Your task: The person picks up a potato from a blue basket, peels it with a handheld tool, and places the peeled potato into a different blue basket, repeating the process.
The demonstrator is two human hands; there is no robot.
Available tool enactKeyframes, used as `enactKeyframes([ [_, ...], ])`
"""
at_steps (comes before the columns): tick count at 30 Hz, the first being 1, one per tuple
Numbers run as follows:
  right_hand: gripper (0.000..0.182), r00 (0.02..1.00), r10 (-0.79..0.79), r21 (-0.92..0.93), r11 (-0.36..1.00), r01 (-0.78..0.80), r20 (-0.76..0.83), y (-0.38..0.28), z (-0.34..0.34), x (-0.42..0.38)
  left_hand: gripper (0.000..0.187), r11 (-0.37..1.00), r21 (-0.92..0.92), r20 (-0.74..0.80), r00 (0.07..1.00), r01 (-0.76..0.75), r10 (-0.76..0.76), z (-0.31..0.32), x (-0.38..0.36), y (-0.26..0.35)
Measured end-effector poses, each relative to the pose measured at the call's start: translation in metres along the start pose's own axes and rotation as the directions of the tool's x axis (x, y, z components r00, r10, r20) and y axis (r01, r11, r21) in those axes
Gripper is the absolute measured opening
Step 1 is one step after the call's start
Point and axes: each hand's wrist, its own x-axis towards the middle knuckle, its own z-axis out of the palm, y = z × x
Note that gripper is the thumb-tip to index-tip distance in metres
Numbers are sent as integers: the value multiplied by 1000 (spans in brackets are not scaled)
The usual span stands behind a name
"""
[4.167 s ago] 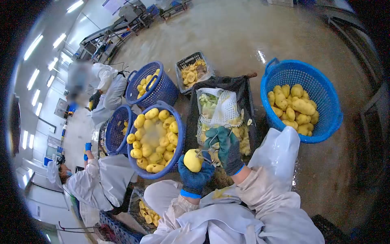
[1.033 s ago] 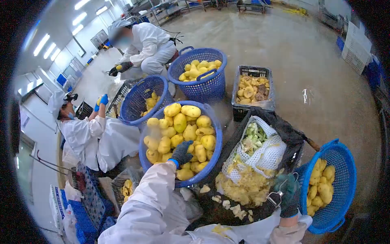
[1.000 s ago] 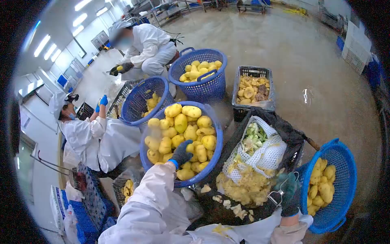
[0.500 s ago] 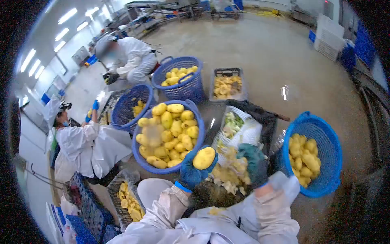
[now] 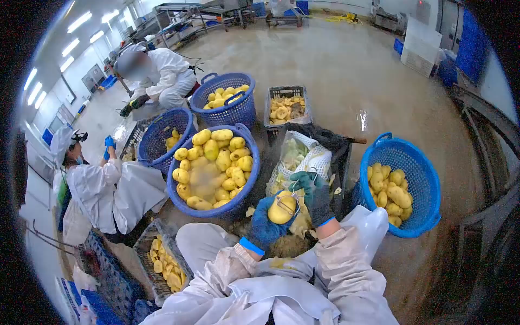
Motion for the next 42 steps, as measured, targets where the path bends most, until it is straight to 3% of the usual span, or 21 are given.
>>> enactKeyframes([
  [2,22,997,67,64,996,-69,41,-1,1,2,45,983,-160,72,994,95,-84,32,-18,5],
  [5,24,994,103,120,987,-106,36,-11,4,5,44,966,223,173,980,-133,95,35,-24,4],
  [6,25,992,123,179,976,-127,32,-17,6,5,42,998,-48,102,994,29,-24,45,-27,9],
  [9,22,937,343,239,907,-348,62,-34,10,2,41,985,-139,125,988,106,-89,41,-29,12],
  [10,21,995,93,-67,994,-90,32,-18,6,3,42,988,-130,82,994,88,-78,39,-29,12],
  [13,21,959,83,-25,995,-94,-272,54,-46,20,42,996,-79,-17,999,28,-30,36,-33,10],
  [16,19,944,-90,-144,989,46,-316,22,-41,6,47,995,-79,-49,997,-66,63,35,-36,13],
  [17,20,940,-167,-264,961,87,-296,20,-37,-6,50,850,409,33,936,-332,350,33,-36,10],
  [19,21,934,-345,-673,712,199,-89,36,-3,-28,55,-149,832,522,664,-534,536,23,-27,5],
  [20,21,994,-41,-227,974,18,-100,20,16,-28,60,-146,834,524,680,-532,513,19,-26,5],
  [21,22,972,233,262,936,-235,41,4,28,-27,65,-144,835,526,696,-531,488,20,-25,5],
  [22,21,989,143,130,982,-139,-23,7,14,-15,65,-206,841,532,696,-500,482,21,-28,4],
  [24,19,988,-40,-176,984,13,-151,14,-12,9,57,-47,852,469,721,-521,510,6,-25,-5],
  [28,20,881,271,303,940,-156,-387,33,-37,18,59,655,626,225,902,-423,368,18,-29,3],
  [31,20,985,140,364,927,-94,-101,4,1,-7,60,966,223,139,985,-132,102,23,-33,2],
  [32,19,999,4,-160,987,2,34,-7,2,-9,68,946,313,213,977,-89,22,20,-33,5],
  [34,21,991,30,-346,935,-74,-131,74,-38,-3,71,910,409,168,986,-73,3,11,-37,5],
  [36,23,916,256,157,964,-216,-310,46,-40,14,74,858,496,154,986,-130,60,8,-40,6],
  [39,24,988,-80,-45,996,75,-132,17,-15,-3,76,698,675,187,971,-239,152,4,-40,3],
  [40,23,996,6,202,979,13,-93,10,6,-7,76,600,756,209,965,-261,157,-2,-35,2],
  [42,30,995,64,32,997,-67,79,26,7,-12,77,447,839,293,950,-310,108,15,-37,9],
])
